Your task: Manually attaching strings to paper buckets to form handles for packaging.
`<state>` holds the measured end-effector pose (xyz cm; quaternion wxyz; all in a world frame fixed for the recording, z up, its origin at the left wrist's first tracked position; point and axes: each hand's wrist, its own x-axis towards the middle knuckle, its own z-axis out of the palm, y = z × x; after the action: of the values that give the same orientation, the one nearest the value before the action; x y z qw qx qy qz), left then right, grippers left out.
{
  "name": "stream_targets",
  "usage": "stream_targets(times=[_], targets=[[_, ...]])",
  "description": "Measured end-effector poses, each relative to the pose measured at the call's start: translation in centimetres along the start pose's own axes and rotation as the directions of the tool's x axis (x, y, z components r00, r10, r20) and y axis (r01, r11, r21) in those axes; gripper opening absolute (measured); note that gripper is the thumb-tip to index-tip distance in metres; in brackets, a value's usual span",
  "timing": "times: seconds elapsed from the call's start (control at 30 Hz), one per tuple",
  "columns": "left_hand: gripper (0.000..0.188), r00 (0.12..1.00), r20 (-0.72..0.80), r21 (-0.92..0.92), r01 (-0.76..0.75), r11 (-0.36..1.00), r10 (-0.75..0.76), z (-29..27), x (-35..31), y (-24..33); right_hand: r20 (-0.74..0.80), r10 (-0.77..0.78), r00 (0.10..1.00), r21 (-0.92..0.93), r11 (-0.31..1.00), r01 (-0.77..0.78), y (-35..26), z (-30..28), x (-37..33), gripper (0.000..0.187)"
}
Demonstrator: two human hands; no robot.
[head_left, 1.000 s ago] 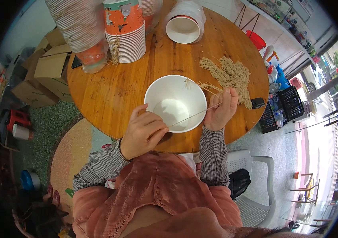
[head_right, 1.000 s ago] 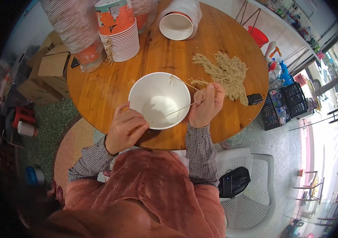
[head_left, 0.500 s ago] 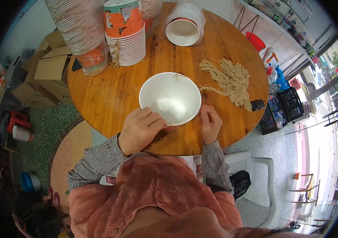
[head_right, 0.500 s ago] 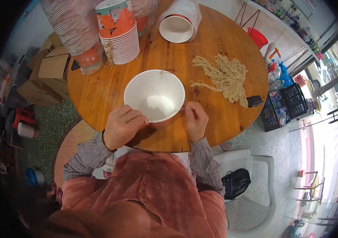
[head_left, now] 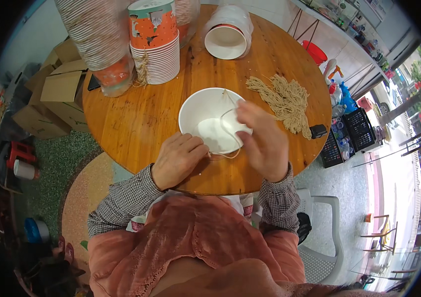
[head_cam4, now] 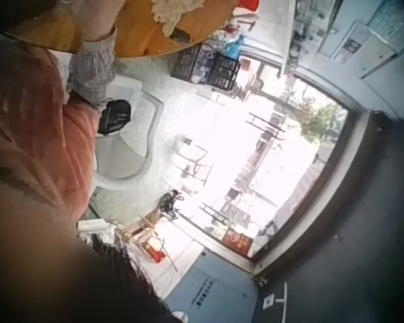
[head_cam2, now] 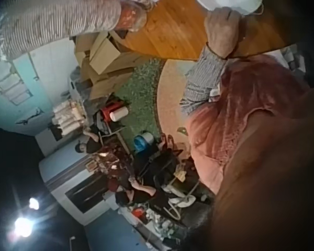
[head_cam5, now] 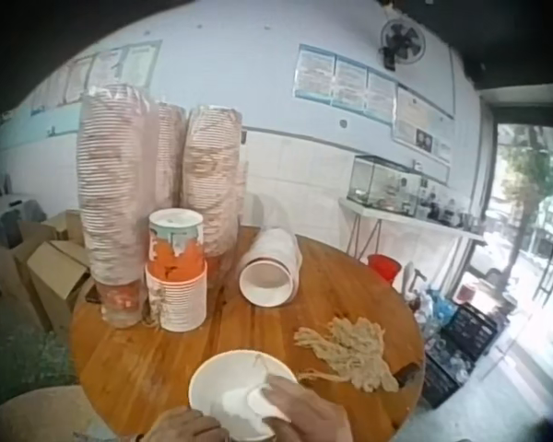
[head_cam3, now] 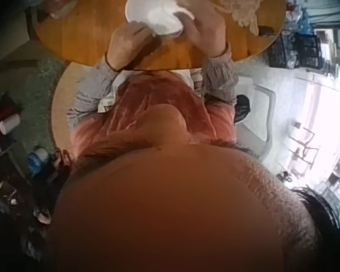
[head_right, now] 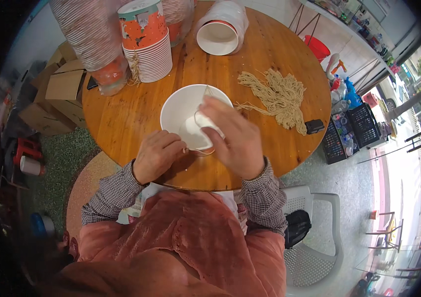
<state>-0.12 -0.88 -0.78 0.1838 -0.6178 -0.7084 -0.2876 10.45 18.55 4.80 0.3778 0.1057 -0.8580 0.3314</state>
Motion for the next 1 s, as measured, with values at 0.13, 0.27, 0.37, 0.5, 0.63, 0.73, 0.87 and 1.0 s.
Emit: stream_targets(times=[0.13,0.27,0.37,0.5,0.63,0.73,0.87,1.0], targets=[[0.016,0.976,-0.181,-0.069,0.107,0.992,-0.118,0.3,-0.2,-2.0,-0.288,0.181,0.940,0.019,0.983,-0.183,1.5,-0.6,-1.8,0.024],[0.020,0.880,-0.171,-0.320,0.375,0.870,-0.443,0.7,-0.6,-2.9,-0.141,0.656,0.742,0.260,0.748,-0.611,6.3,2.1,-8.2,0.021],[0.024,0.814,-0.166,-0.455,0.437,0.776,-0.556,1.3,-0.5,-3.1,0.094,0.784,0.614,0.505,0.494,-0.708,6.6,5.3,-11.0,0.032],[0.021,0.847,-0.186,-0.522,0.344,0.781,-0.498,2.1,-0.9,-3.7,0.117,0.794,0.597,0.628,0.406,-0.664,6.5,7.6,-10.8,0.031],[0.016,0.842,-0.214,-0.597,0.289,0.748,-0.495,2.2,0.4,-4.0,-0.006,0.794,0.608,0.689,0.444,-0.573,7.8,9.2,-8.9,0.016],[0.032,0.849,-0.302,-0.559,0.211,0.802,-0.434,0.7,2.7,-4.2,-0.117,0.796,0.594,0.779,0.445,-0.443,8.4,10.0,-6.4,0.010],[0.040,0.716,-0.513,-0.569,0.129,0.812,-0.473,1.6,3.2,-7.9,-0.312,0.663,0.680,0.669,0.662,-0.338,10.0,8.2,1.4,0.013],[0.021,0.703,-0.294,-0.683,0.319,0.657,-0.647,6.4,0.8,-14.5,-0.329,0.405,0.853,0.438,0.866,-0.242,11.7,5.7,12.4,0.015]])
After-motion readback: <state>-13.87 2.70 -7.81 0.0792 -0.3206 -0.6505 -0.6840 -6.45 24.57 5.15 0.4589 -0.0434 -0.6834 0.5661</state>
